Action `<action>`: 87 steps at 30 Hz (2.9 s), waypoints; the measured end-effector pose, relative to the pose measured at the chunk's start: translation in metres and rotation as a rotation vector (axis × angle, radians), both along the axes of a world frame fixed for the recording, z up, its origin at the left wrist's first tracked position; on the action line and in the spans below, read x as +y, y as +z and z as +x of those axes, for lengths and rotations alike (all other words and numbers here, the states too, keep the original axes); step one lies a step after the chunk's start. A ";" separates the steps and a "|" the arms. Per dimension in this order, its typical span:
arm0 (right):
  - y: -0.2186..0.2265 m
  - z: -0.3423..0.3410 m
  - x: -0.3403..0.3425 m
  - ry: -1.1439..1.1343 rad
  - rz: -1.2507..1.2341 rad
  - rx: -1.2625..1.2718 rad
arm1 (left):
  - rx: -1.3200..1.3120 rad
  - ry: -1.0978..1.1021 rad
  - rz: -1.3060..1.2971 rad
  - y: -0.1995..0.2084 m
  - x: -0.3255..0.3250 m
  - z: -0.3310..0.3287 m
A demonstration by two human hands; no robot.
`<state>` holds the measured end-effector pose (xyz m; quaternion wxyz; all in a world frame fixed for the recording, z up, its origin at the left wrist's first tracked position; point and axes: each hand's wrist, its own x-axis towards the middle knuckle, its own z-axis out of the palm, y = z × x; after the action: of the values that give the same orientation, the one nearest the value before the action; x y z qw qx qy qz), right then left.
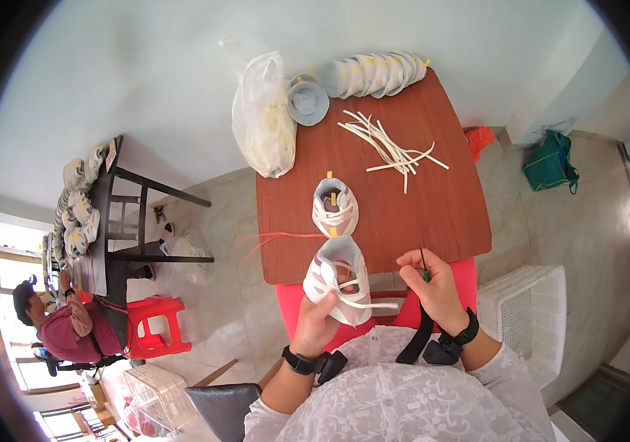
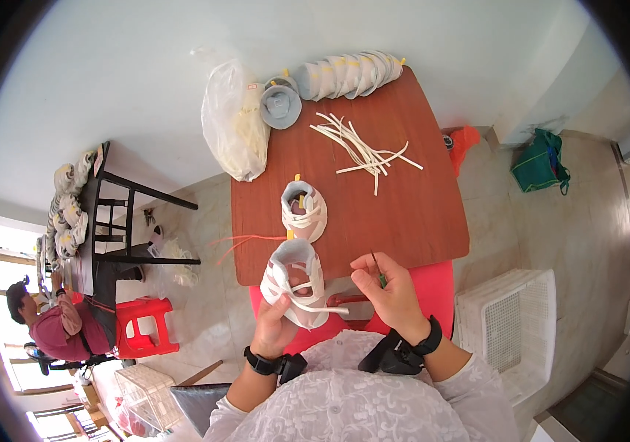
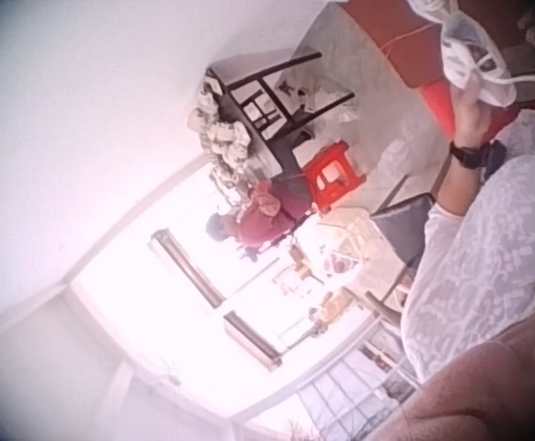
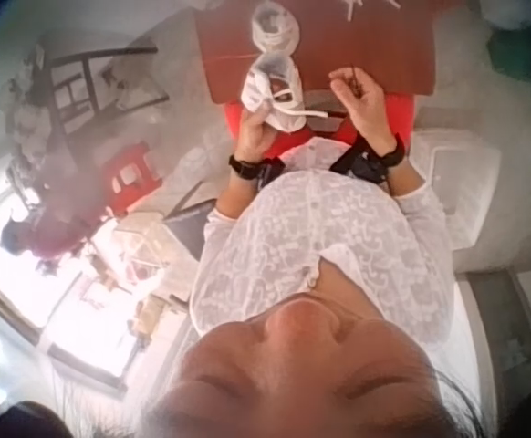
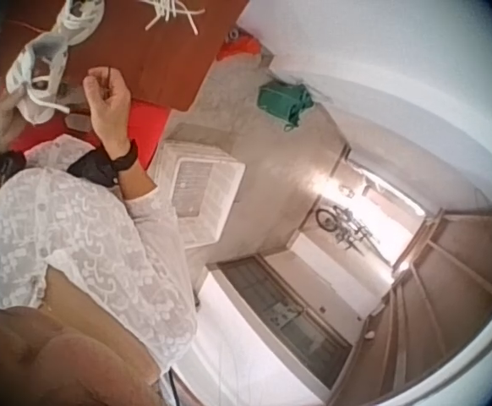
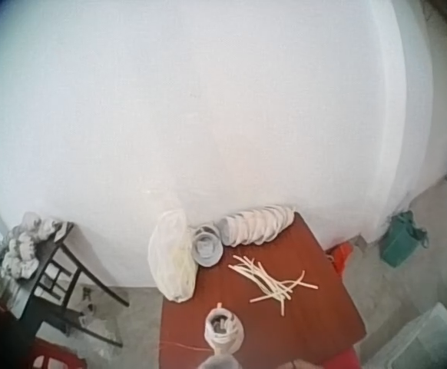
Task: Lacing a small shoe using a pulling tool.
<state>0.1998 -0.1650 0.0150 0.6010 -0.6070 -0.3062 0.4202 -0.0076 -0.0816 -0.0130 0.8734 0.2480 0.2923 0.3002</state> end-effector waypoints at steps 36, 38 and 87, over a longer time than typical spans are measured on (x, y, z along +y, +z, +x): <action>0.016 0.007 0.035 0.605 -0.050 -0.758 | 0.142 -0.205 0.204 -0.010 -0.011 0.005; 0.017 0.008 0.036 0.579 -0.031 -0.713 | 0.133 -0.137 0.166 -0.011 -0.011 0.005; 0.016 -0.008 0.008 0.314 0.106 -0.565 | 0.290 -0.153 0.280 -0.009 -0.003 0.003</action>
<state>0.1914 -0.1569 0.0306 0.4509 -0.6126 -0.5724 0.3062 -0.0048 -0.0848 -0.0221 0.7996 0.4290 0.3505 0.2319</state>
